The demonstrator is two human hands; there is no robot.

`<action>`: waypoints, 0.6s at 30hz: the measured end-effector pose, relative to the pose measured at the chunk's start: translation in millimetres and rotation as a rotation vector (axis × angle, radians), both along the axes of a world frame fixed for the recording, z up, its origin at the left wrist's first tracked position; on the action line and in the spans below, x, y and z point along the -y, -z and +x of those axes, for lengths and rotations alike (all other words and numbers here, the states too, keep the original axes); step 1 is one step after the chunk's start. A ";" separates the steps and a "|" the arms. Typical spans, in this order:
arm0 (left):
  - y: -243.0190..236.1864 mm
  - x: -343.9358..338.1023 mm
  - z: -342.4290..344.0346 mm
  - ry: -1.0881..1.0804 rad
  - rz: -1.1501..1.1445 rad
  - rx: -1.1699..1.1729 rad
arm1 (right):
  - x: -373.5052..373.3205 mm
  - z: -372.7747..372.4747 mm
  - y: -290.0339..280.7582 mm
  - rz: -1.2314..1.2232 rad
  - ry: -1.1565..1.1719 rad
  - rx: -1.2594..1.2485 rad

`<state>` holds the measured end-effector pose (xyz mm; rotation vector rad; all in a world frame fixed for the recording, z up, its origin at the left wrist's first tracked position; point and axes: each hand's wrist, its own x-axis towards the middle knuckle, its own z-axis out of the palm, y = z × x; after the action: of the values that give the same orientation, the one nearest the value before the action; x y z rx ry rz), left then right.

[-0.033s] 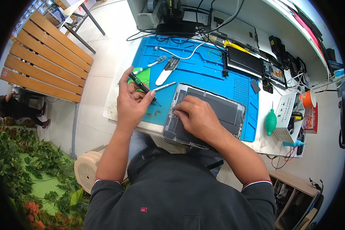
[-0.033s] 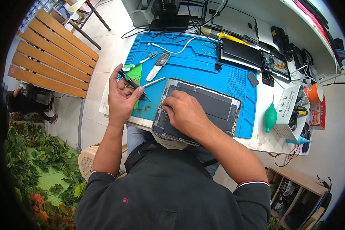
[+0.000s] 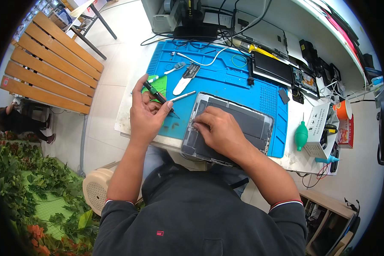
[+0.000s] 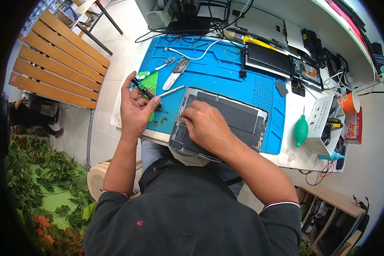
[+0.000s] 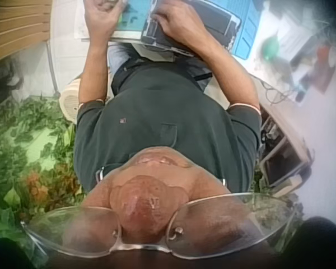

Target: The person uses a screwdriver to remove screws from a tablet, separates the screen assembly from the chassis, and handles the internal connectors.

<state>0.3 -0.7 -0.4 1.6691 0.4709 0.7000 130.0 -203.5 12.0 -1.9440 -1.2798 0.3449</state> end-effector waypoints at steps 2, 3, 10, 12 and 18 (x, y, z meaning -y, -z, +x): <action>-0.4 0.2 -0.2 -0.003 0.019 0.016 | -0.4 -0.2 1.3 0.015 0.000 0.002; -1.1 0.1 -1.0 0.000 0.034 0.022 | -0.9 -0.2 2.6 0.026 0.000 0.005; 12.7 15.9 -5.8 -0.001 0.193 0.271 | -0.9 1.2 5.9 0.043 0.002 0.051; 25.8 20.6 -4.0 0.048 0.338 0.341 | 0.2 0.4 4.3 0.031 0.001 0.028; 35.7 24.3 5.8 0.121 0.557 0.405 | 1.0 -0.1 0.9 0.019 0.006 0.008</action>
<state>6.1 -24.9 -36.1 1.9777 -0.1308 1.1160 129.9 -204.4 11.1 -1.9349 -1.2772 0.3211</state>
